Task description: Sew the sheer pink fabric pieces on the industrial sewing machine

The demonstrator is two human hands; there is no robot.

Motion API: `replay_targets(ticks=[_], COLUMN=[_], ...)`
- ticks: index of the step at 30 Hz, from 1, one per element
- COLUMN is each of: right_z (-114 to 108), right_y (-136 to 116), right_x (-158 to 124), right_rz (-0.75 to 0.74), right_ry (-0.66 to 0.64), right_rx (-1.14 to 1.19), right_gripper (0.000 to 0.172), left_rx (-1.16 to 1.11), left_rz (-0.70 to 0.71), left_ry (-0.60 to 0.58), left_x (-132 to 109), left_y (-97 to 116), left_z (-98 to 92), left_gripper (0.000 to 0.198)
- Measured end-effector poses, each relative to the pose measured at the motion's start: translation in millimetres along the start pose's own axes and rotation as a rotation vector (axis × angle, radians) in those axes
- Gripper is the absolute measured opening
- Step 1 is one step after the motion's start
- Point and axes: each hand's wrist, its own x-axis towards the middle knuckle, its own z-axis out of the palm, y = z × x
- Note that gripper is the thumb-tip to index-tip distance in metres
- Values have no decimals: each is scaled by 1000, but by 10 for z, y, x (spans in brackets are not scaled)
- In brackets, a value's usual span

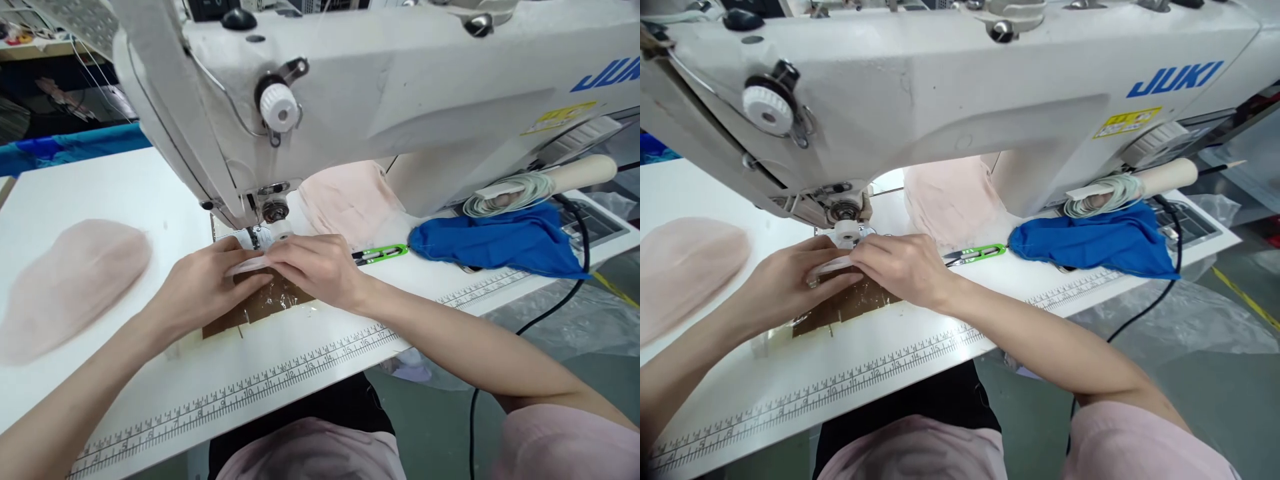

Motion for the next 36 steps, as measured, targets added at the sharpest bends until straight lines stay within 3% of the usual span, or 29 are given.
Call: replay_targets(ticks=[7, 13, 19, 24, 28, 36], right_z=[34, -7, -114, -152, -120, -80], right_y=[27, -2, -26, -41, -38, -39], right_x=[9, -15, -23, 7, -18, -44], right_rz=[56, 81, 6, -176, -229, -208], right_ry=[18, -66, -295, -317, -351, -362], right_rx=[0, 53, -24, -79, -70, -86], right_gripper=[24, 23, 26, 23, 25, 25], left_rx=[-86, -157, 163, 495, 575, 516], left_rz=[-5, 195, 417, 572, 573, 551], left_ry=[-101, -8, 227, 395, 388, 341], left_x=[68, -69, -246, -339, -394, -407], left_y=[-51, -54, -92, -5, -3, -22], left_z=[-65, -20, 266, 330, 325, 343], left_gripper=[34, 37, 27, 13, 24, 27])
